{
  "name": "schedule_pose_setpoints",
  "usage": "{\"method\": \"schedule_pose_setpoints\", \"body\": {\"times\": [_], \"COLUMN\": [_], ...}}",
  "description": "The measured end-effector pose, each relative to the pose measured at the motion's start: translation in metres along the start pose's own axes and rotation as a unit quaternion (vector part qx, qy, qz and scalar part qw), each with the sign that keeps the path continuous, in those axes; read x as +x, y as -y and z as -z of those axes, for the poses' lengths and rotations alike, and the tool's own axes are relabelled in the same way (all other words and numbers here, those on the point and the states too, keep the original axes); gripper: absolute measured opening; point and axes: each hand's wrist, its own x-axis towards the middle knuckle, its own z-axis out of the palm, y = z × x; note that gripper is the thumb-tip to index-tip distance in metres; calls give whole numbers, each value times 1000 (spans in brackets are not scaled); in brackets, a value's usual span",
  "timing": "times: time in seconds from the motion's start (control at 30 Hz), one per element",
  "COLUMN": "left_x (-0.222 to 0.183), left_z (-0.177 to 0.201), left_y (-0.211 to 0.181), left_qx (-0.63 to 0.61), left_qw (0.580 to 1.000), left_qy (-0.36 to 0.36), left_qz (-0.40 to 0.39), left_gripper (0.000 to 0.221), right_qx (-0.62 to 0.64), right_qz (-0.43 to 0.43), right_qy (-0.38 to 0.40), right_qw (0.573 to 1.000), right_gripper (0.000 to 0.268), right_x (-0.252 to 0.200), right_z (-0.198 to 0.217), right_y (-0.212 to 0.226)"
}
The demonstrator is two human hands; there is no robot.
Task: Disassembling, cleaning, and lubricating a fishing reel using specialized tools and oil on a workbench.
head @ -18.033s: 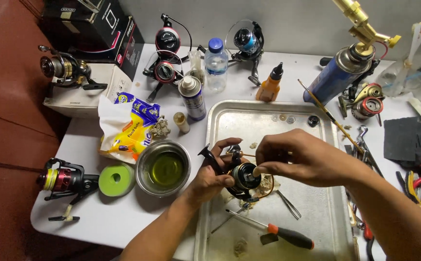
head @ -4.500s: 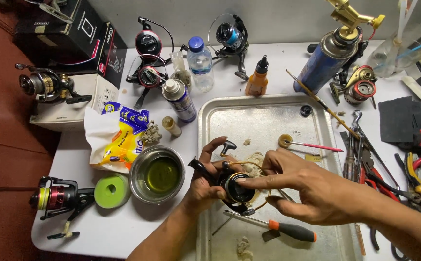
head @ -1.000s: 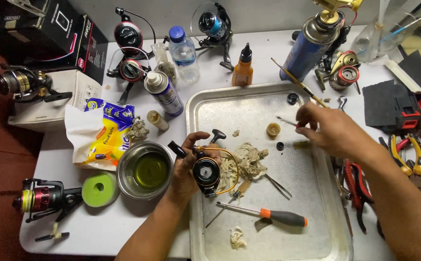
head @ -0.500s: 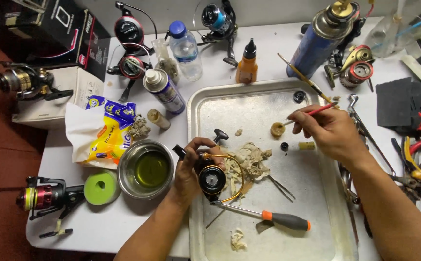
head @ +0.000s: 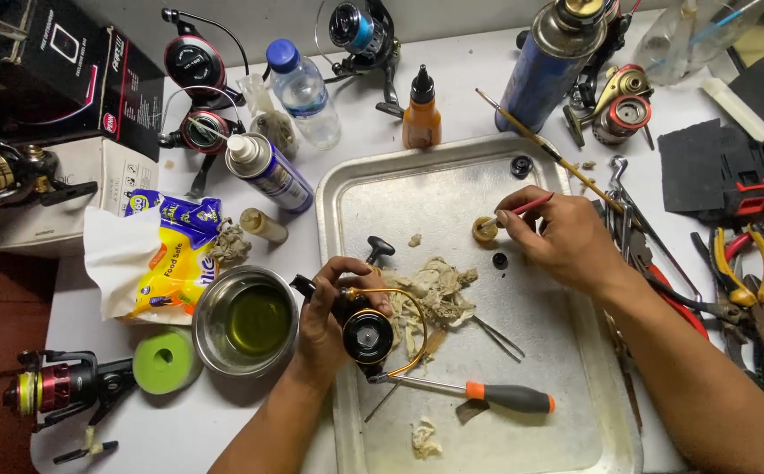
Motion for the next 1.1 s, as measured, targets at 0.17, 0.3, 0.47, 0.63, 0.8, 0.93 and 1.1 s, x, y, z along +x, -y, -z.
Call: {"method": "schedule_pose_setpoints", "body": {"times": [0.17, 0.3, 0.47, 0.63, 0.8, 0.93, 1.1], "left_x": [0, 0, 2, 0, -1, -1, -1], "left_z": [-1, 0, -7, -14, -15, -17, -15], "left_y": [0, 0, -7, -18, -21, -25, -25], "left_qx": [-9, -16, -24, -99, -70, -34, -35], "left_qw": [1000, 1000, 1000, 992, 995, 997, 997], "left_qy": [2, 6, -16, -15, -5, 8, 24], "left_qz": [-5, -3, 6, 74, 71, 67, 64], "left_gripper": [50, 49, 49, 41, 36, 36, 36], "right_qx": [-25, -22, 8, 57, 172, 87, 74], "right_qz": [-8, 5, 34, 87, 178, 252, 269], "right_qy": [-11, -16, -44, -76, 0, 55, 75], "right_qw": [1000, 1000, 998, 992, 969, 962, 957], "right_gripper": [13, 12, 11, 15, 12, 11, 9], "right_x": [-2, -1, -9, -35, -55, -49, -47], "right_z": [0, 1, 14, 26, 10, 0, -6], "right_y": [-4, 0, 16, 54, 93, 122, 127]}}
